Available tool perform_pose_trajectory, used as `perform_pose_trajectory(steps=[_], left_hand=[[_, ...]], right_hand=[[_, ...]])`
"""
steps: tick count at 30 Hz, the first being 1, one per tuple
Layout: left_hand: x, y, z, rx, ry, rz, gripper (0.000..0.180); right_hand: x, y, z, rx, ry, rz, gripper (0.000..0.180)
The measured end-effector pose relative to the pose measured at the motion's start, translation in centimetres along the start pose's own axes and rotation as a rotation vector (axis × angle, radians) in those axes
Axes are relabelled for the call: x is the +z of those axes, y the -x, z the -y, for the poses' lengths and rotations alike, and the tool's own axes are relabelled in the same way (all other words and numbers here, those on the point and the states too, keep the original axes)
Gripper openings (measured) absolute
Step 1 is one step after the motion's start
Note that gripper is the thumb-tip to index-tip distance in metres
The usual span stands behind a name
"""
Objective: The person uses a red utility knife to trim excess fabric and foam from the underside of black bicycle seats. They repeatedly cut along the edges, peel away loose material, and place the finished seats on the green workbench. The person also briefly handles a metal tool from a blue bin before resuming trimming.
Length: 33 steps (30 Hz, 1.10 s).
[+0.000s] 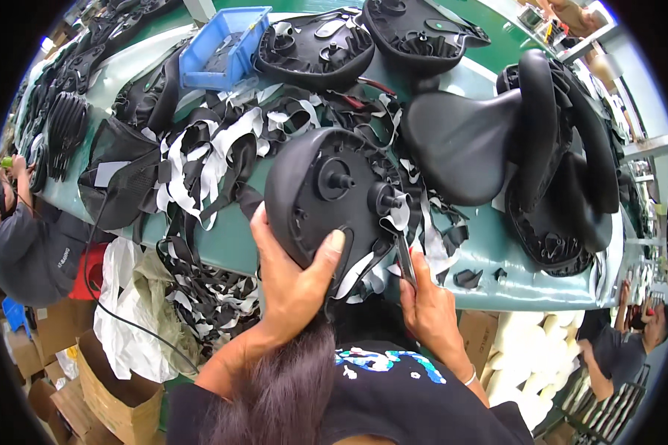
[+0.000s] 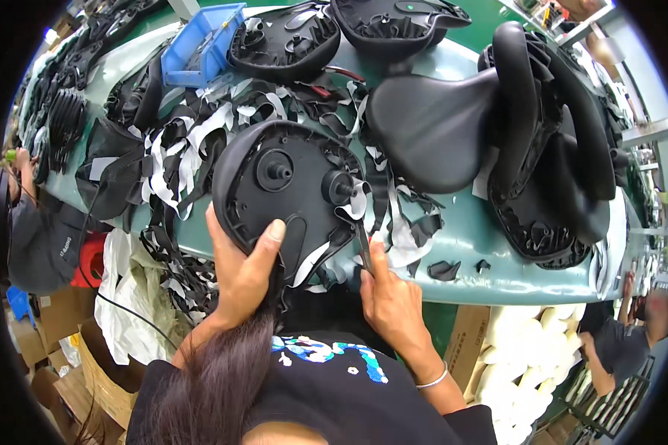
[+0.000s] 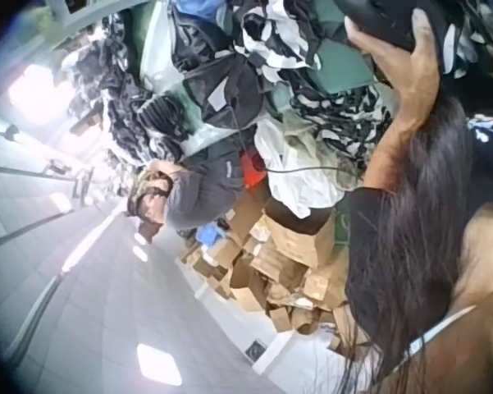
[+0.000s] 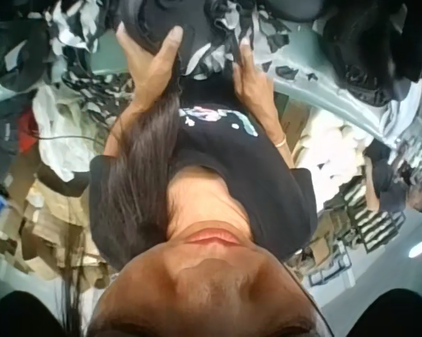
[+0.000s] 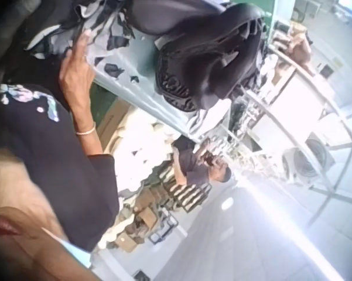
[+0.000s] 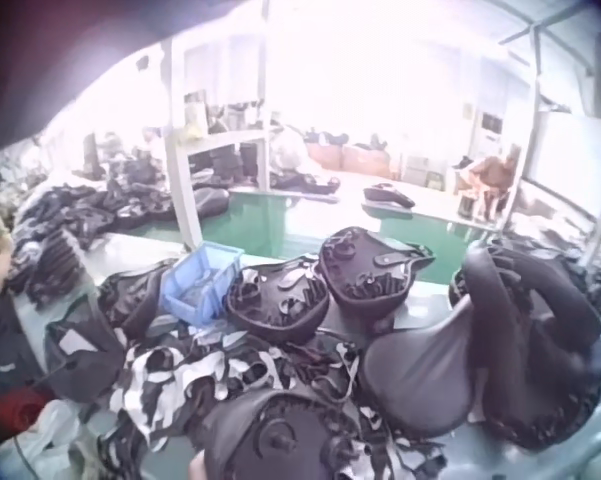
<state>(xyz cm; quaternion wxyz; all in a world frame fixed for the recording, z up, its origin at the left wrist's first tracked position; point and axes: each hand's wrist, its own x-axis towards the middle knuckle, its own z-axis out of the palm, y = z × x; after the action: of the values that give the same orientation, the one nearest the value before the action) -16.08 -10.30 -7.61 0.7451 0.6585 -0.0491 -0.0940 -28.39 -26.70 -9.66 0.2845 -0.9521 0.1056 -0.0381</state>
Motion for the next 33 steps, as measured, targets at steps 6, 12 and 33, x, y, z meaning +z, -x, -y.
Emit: perform_pose_trajectory(steps=[6,12,33], left_hand=[[1.5,4.6,3.7,0.350,-0.074,-0.035,0.098],[-0.5,4.0,3.0,-0.307,0.774,-0.115,0.070],[-1.3,-12.7,0.6,-0.130,0.187,0.581,0.021]], right_hand=[[-1.8,2.3,3.1,0.559,-0.739,0.259,0.048],[-2.1,-3.3,1.7,0.286,-0.782,-0.078,0.049],[-5.3,-10.1,4.3,-0.138,0.521,0.135,0.056]])
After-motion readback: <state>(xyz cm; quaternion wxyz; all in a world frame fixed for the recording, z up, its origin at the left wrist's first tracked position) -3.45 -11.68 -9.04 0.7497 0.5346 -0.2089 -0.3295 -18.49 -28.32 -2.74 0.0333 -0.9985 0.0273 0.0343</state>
